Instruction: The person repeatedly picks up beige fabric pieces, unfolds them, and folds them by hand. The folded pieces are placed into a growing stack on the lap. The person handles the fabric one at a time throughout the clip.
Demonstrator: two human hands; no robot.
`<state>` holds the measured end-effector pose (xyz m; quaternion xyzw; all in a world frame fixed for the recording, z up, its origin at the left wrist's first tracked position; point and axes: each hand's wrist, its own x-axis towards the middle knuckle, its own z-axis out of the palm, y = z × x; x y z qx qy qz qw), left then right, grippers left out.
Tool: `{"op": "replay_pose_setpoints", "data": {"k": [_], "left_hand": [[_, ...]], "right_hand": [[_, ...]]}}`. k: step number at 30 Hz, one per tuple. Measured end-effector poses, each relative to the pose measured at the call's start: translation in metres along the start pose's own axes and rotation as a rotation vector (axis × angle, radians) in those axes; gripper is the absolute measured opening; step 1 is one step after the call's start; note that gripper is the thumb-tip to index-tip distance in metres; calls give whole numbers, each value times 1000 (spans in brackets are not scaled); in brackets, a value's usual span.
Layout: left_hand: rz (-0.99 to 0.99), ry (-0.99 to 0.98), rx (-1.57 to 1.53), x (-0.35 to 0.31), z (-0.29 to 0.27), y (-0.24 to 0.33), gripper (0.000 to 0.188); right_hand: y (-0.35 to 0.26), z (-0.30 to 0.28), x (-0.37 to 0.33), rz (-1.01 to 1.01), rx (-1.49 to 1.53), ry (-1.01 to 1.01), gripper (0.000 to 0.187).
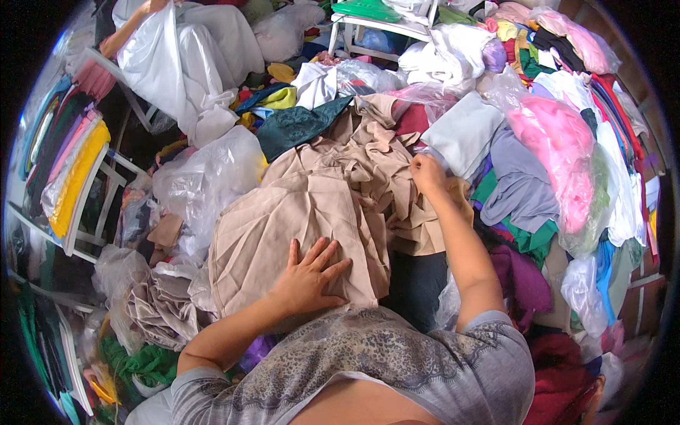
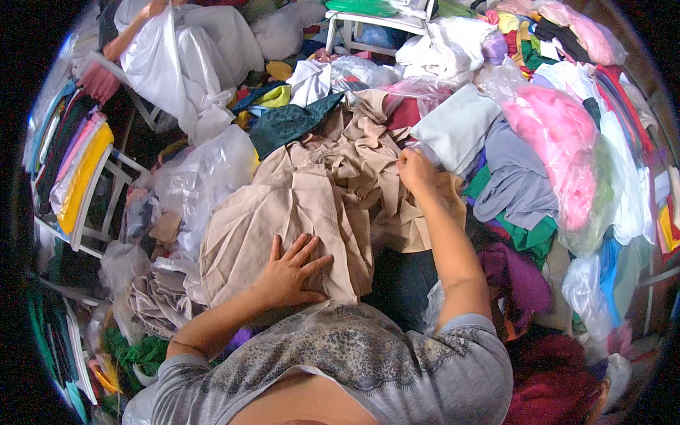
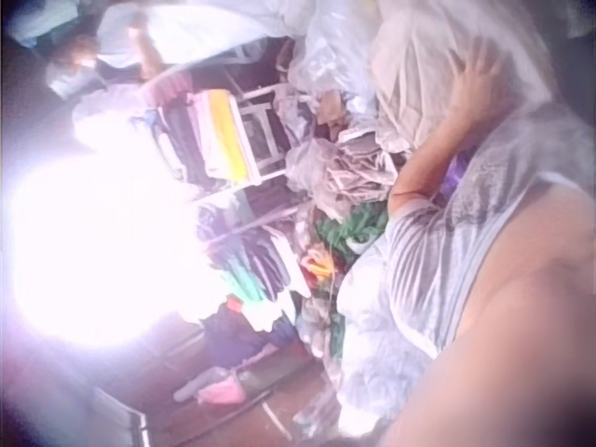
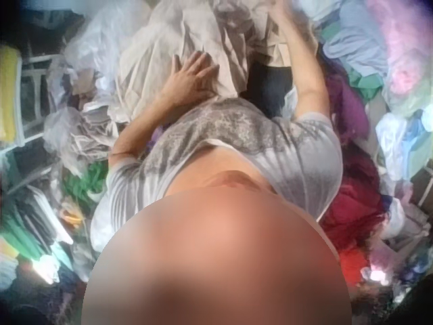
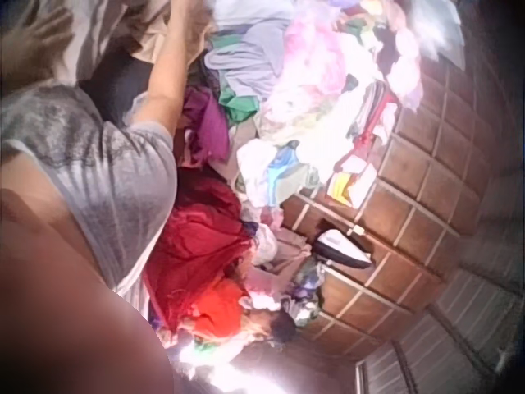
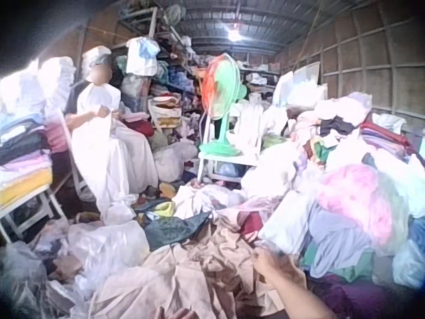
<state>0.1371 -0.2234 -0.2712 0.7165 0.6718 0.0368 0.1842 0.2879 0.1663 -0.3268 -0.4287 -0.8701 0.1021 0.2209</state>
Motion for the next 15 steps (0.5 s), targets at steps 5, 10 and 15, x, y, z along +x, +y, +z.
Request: {"op": "replay_pose_setpoints", "data": {"k": [5,10,15], "left_hand": [[47,29,-335,36,-81,-13,61],[149,628,-440,135,-138,15,69],[117,806,-553,207,-166,29,39]], "right_hand": [[-39,-71,12,-202,17,234,10],[-106,-148,25,-438,91,443,12],[-148,-209,33,-517,10,498,13]]}}
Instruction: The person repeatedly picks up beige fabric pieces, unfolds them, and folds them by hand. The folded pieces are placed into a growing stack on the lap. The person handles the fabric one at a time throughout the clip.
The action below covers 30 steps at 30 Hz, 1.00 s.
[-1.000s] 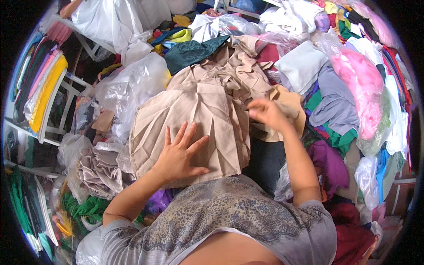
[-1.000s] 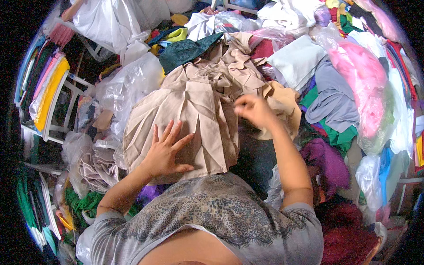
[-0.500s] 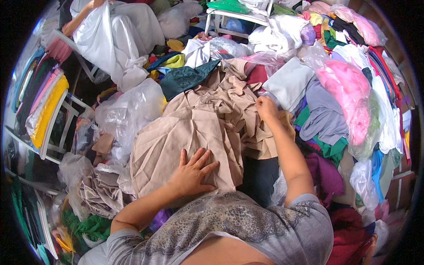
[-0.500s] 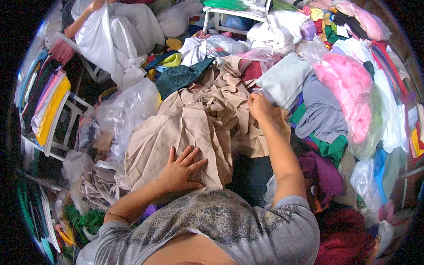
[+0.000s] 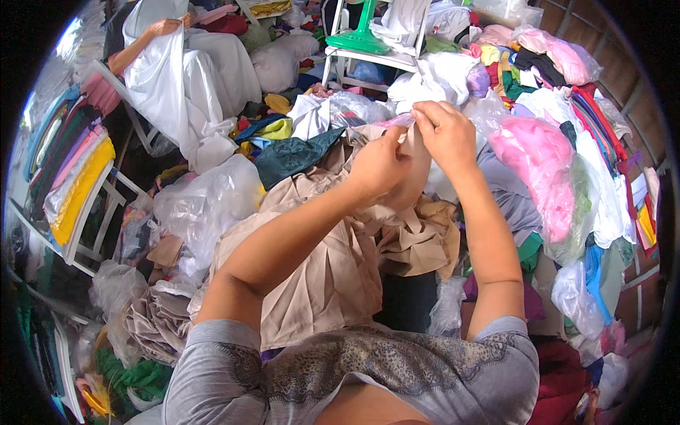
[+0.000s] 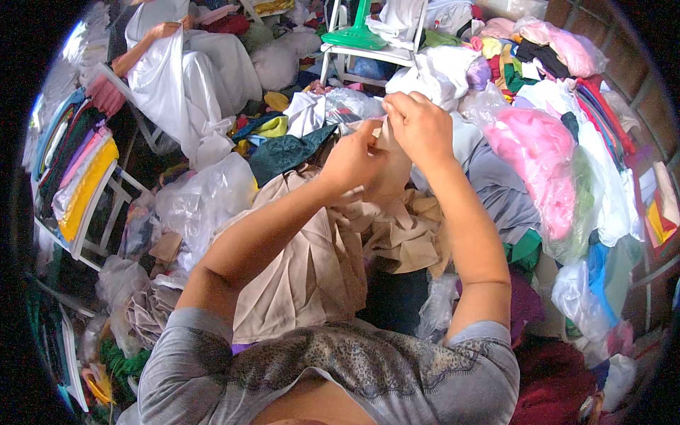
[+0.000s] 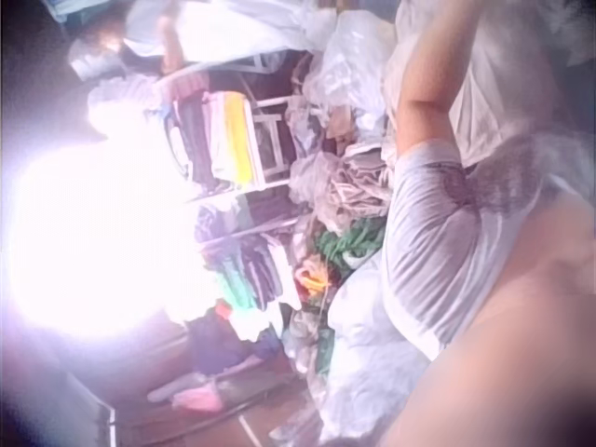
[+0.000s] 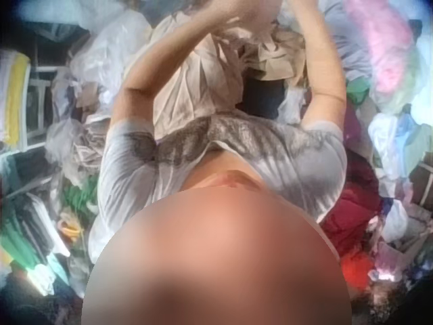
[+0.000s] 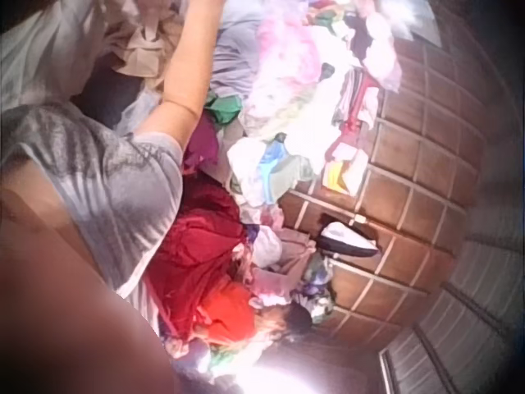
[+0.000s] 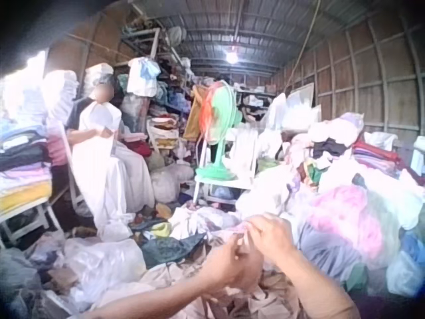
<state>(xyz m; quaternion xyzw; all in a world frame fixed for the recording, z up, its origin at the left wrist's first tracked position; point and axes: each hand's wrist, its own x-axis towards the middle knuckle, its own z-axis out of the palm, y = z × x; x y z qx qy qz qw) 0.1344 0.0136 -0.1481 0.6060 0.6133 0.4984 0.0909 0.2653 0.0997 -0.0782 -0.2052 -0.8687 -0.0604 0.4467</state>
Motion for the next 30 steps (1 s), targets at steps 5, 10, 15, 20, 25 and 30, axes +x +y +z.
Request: {"op": "replay_pose_setpoints", "data": {"k": [5,10,15,20,25,30], "left_hand": [[-1,-30,-93,39,-25,-7,21],[283,-266,256,52,-84,-2,31],[257,-279,430,52,-154,-19,32],[34,-234,355,51,-237,-36,25],[-21,-132,323,47,-294,-33,22],[40,2,562,23,-320,-28,28]], "right_hand": [[7,-34,34,62,15,-162,18],[19,-55,51,132,249,-577,28],[27,-51,61,111,325,-543,29],[41,-46,82,162,347,-519,34],[35,-21,96,107,482,-537,25],[5,0,95,148,441,-496,23]]}}
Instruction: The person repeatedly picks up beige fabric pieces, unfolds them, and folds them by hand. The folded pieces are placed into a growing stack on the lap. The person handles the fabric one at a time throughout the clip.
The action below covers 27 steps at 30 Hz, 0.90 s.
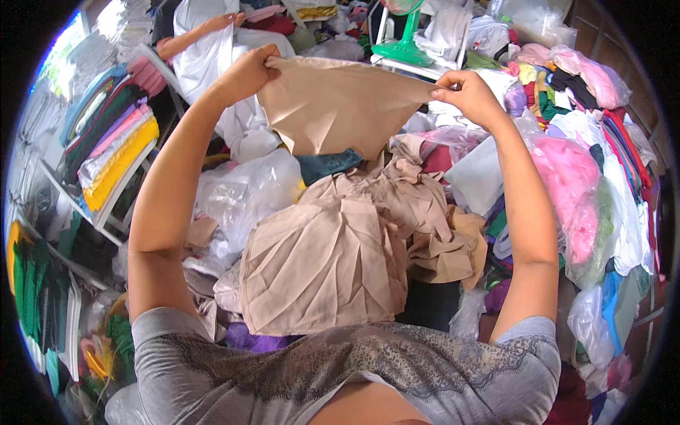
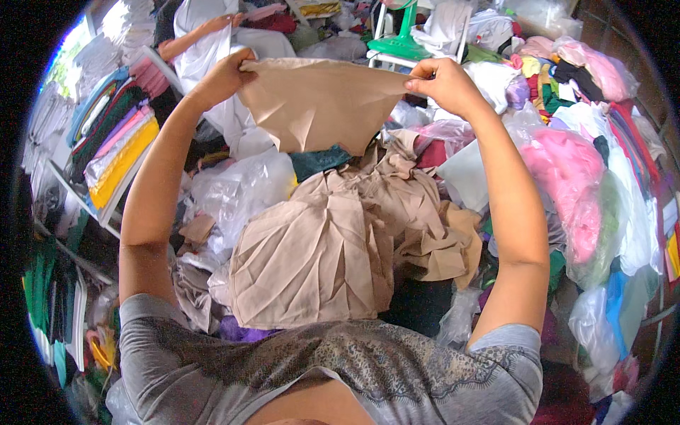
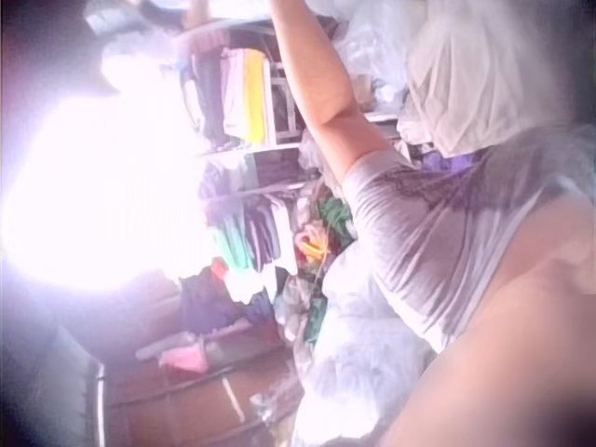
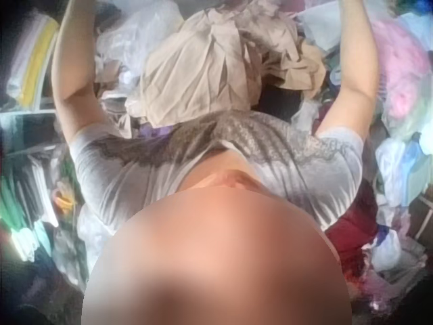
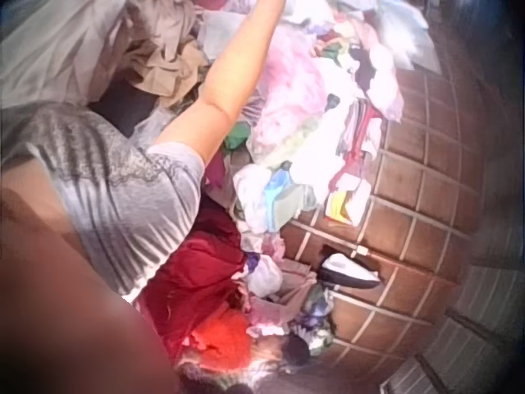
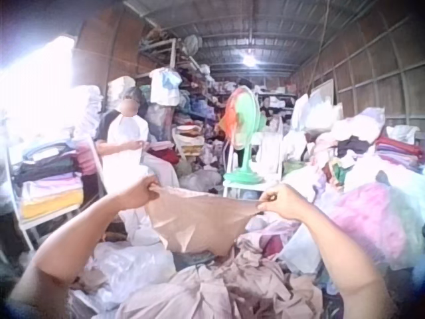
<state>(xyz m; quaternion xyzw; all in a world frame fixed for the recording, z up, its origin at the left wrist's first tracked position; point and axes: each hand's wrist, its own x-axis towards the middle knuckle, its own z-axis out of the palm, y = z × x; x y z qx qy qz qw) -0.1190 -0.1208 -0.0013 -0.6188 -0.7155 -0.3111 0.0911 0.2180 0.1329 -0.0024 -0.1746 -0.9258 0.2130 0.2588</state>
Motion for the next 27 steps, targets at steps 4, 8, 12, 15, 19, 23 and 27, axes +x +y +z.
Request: {"op": "replay_pose_setpoints", "data": {"k": [4,8,12,15,19,23,27], "left_hand": [[-55,10,60,-82,-6,4,28],[-19,-190,-116,-207,12,13,25],[-361,-426,-197,-315,48,33,24],[-375,-485,-222,-359,66,43,25],[-426,-531,-207,-378,61,50,23],[-341,-669,-146,-373,48,56,20],[-371,-882,-113,-359,41,69,29]], "right_hand": [[-14,41,-48,-305,39,75,15],[-21,104,-133,-453,155,-228,12],[-23,162,-203,-300,415,-515,14],[-25,187,-231,-199,458,-604,13],[-28,180,-240,-179,447,-611,13],[-38,159,-244,-168,458,-655,13],[-43,163,-246,-150,357,-891,18]]}}
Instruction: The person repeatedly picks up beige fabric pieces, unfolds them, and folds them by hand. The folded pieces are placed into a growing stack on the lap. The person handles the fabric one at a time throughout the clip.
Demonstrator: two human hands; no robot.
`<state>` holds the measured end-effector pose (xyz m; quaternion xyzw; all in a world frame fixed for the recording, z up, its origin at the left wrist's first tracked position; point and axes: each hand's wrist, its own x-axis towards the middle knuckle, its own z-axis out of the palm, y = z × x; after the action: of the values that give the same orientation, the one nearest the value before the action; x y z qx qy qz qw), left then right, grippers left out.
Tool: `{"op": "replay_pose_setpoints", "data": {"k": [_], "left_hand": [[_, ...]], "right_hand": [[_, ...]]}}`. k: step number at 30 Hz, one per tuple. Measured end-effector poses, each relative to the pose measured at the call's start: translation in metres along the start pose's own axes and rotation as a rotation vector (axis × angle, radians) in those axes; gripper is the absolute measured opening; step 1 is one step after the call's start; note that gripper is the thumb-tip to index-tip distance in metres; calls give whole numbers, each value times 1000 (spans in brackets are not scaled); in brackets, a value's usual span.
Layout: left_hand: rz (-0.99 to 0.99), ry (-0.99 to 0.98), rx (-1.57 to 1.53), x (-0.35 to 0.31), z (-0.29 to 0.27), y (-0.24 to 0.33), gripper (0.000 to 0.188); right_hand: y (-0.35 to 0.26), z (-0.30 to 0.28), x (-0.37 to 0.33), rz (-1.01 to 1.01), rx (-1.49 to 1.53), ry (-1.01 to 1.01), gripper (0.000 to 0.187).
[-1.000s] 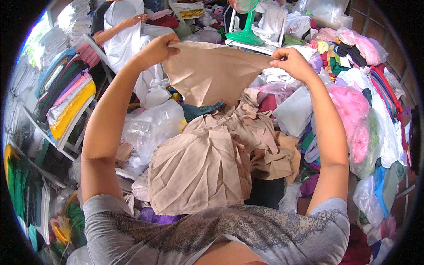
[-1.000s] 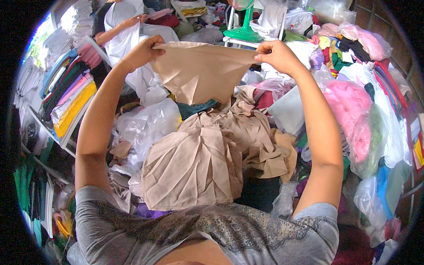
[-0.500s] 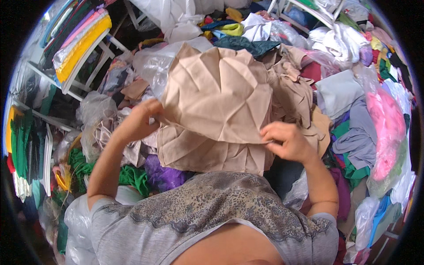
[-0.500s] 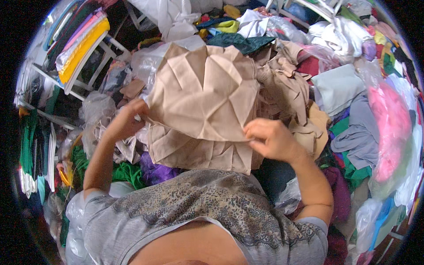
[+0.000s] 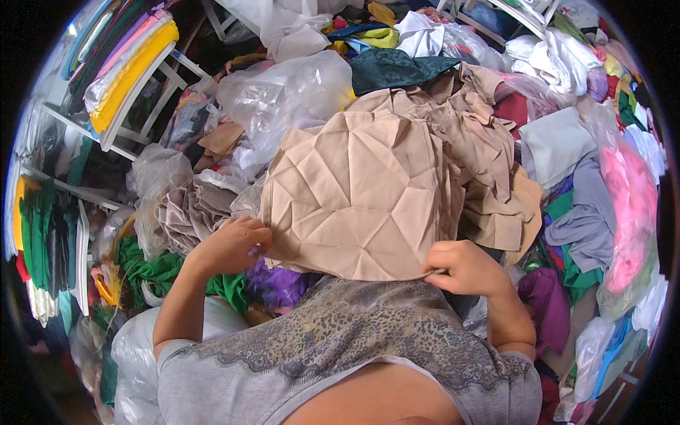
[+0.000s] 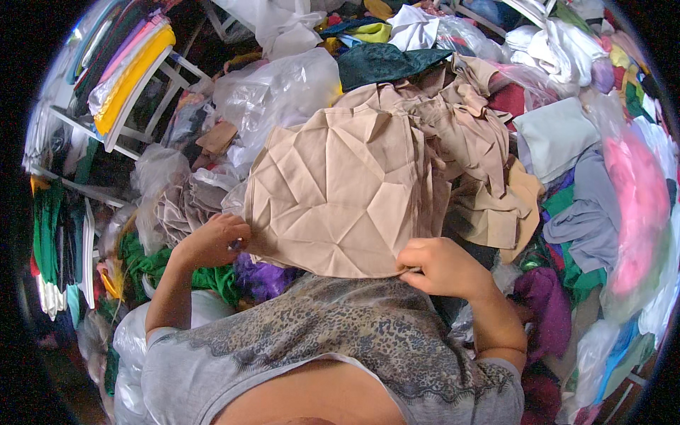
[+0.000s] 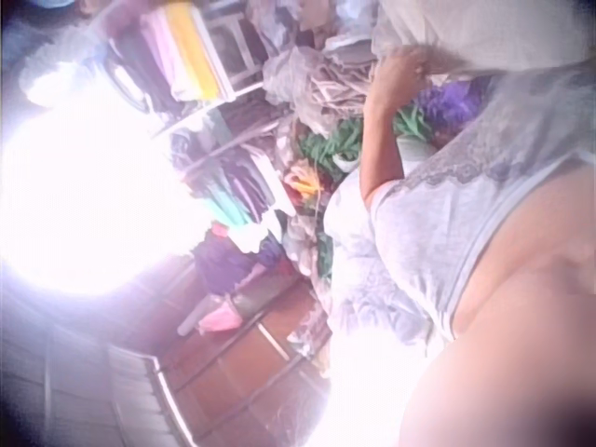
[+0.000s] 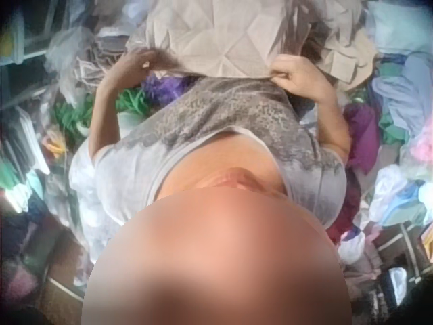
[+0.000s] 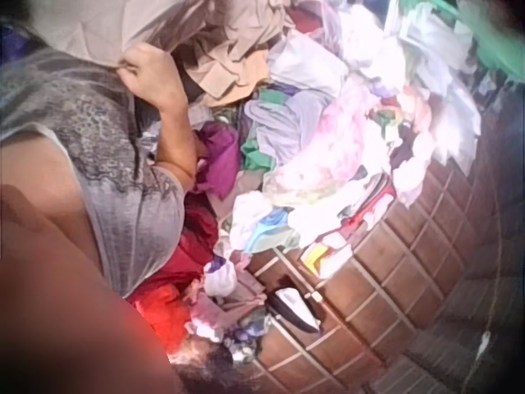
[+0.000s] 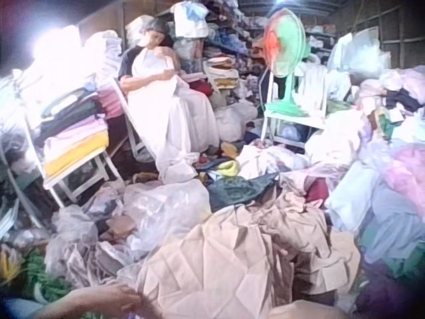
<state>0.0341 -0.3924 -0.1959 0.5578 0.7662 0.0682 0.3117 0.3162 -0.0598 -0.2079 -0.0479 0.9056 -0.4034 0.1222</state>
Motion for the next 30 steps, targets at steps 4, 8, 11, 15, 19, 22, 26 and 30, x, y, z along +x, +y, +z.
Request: {"op": "replay_pose_setpoints", "data": {"k": [4,8,11,15,19,22,26,30], "left_hand": [[-29,1,-20,7,-30,18,50],[160,419,-141,77,-22,45,50],[43,733,19,171,30,67,52],[-106,624,127,211,75,56,69],[-84,623,203,206,80,52,88],[-102,587,203,205,73,60,96],[-168,533,183,204,69,66,96],[-132,554,169,205,71,62,96]], "right_hand": [[13,-18,13,-2,-1,0,23],[33,-20,73,-43,-84,521,22],[54,13,142,-66,-331,807,26],[97,39,153,221,-479,707,50],[123,37,126,314,-498,808,58],[142,21,108,393,-373,806,55],[187,-16,79,492,-278,1090,33],[226,-18,61,667,-561,935,29]]}}
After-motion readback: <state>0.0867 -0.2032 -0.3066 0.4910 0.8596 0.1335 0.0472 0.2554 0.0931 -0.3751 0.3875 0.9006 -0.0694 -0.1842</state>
